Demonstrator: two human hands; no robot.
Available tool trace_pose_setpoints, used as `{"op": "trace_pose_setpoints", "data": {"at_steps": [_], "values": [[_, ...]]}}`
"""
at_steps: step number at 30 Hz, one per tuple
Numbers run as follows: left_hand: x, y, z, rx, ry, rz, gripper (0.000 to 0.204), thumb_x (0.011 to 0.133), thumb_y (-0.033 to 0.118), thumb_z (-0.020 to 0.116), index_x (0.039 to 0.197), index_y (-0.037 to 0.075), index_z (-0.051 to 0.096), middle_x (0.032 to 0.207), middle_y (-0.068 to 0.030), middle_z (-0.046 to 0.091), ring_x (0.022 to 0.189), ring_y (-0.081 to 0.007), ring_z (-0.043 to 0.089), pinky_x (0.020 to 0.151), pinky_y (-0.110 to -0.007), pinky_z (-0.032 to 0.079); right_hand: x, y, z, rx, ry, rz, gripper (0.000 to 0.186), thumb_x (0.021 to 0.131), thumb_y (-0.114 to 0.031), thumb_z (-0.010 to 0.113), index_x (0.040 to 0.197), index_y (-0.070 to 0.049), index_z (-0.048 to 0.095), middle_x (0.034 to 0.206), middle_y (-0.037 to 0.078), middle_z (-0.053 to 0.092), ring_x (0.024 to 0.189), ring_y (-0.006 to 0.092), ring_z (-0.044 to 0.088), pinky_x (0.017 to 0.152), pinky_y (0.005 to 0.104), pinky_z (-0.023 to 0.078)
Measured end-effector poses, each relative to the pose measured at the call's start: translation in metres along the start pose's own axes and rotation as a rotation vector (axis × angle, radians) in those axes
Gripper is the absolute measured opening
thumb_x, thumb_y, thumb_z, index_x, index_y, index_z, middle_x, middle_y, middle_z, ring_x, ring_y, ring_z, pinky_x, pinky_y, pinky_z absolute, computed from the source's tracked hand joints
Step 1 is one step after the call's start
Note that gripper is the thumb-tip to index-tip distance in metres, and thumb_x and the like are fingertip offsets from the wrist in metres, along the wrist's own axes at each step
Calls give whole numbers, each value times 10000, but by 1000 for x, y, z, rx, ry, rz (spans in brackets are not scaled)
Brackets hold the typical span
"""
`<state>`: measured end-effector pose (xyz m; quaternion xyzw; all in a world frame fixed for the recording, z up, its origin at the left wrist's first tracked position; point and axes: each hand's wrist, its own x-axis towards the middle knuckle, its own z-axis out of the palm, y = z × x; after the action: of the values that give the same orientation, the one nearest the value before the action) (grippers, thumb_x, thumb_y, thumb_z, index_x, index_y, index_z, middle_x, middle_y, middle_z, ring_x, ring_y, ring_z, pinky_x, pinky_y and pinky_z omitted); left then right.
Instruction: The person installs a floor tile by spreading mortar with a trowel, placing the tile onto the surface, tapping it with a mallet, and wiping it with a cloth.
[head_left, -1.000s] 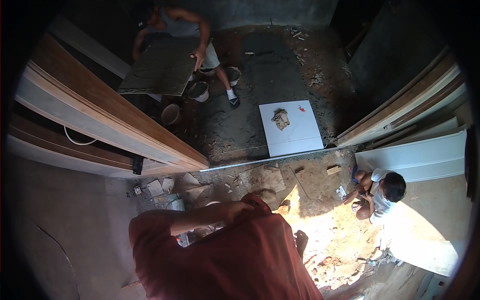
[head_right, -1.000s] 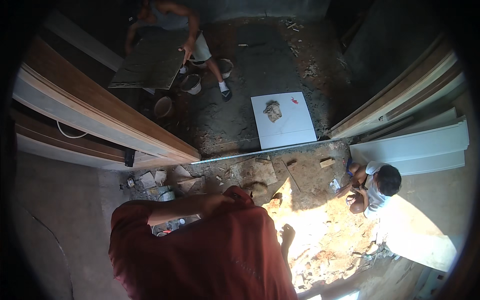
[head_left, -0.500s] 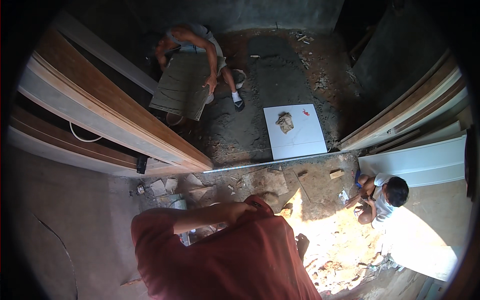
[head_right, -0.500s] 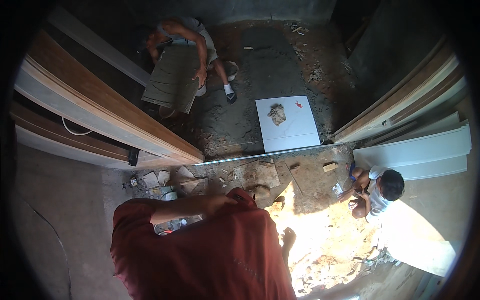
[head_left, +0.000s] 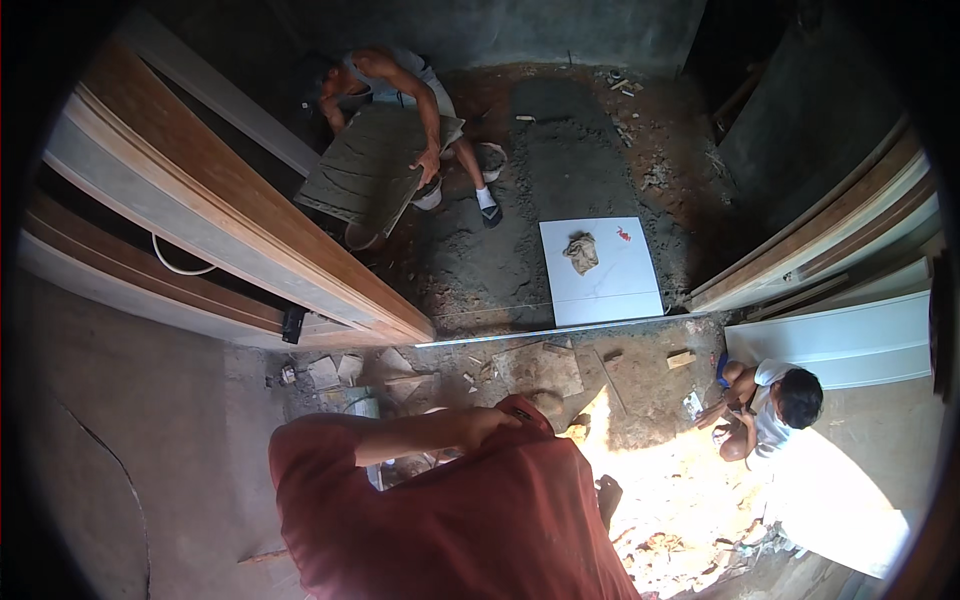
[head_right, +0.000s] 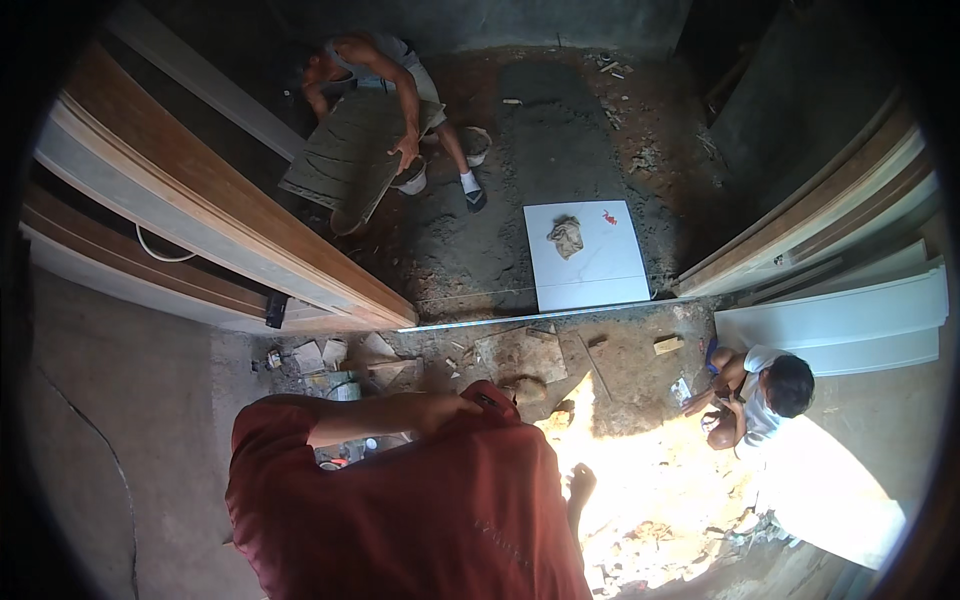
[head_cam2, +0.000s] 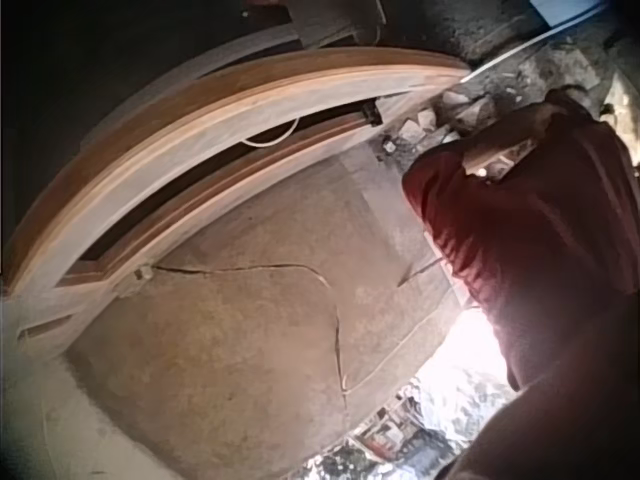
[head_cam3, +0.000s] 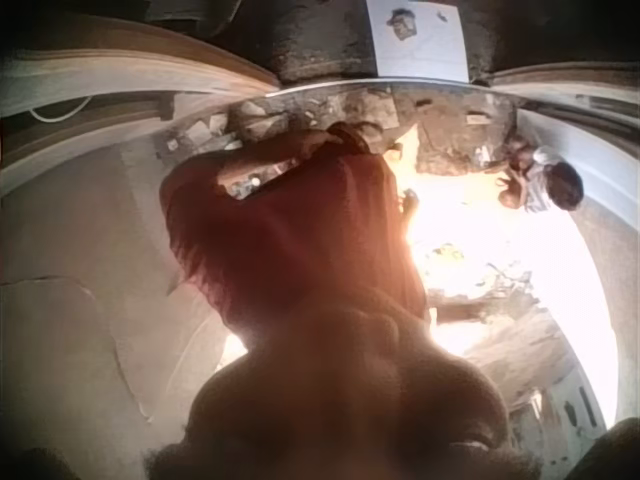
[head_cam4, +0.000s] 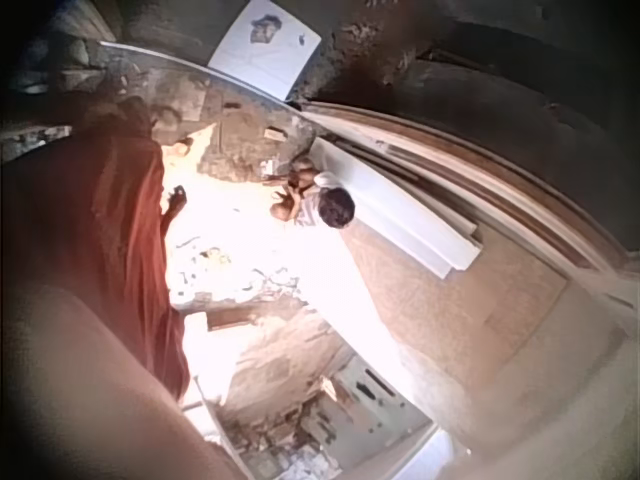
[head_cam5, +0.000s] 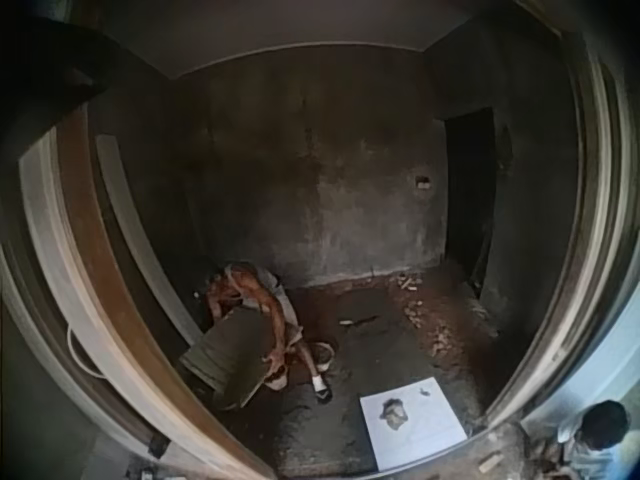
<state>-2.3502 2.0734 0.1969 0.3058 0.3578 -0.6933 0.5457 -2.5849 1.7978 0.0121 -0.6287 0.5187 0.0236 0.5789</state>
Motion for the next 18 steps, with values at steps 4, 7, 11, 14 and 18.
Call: {"op": "trace_pose_setpoints", "data": {"at_steps": [4,7,11,14,18], "values": [[-13,1,14,16,6,10,249,857,256,446,1003,86,554,947,-65,612,822,-190,587,791,-357,439,10,7,-1,40,-8,97,174,755,-124,475,844,-26,588,748,94,578,563,163,554,440,241,402],[-11,2,10,0,14,7,243,854,249,449,999,86,557,942,-61,614,825,-188,587,791,-364,439,8,-1,0,20,-6,37,167,754,-115,475,840,-28,588,736,88,579,550,159,552,428,239,400],[-15,2,18,63,17,17,244,854,241,447,1001,81,558,938,-57,616,826,-182,588,798,-366,437,12,3,-7,-20,-29,87,179,759,-117,469,859,-21,582,740,91,582,539,156,552,420,241,400],[-9,1,13,48,9,27,246,858,236,440,1005,77,558,943,-57,616,834,-177,586,805,-361,434,15,7,-4,8,-7,83,190,763,-121,466,877,-16,576,738,95,581,535,157,551,417,243,400],[-7,2,11,72,-33,13,276,882,255,396,1039,69,526,1021,-68,584,911,-158,560,845,-340,416,23,17,-6,-3,-17,82,200,767,-133,464,886,-14,571,735,100,579,530,161,550,413,245,397]]}}
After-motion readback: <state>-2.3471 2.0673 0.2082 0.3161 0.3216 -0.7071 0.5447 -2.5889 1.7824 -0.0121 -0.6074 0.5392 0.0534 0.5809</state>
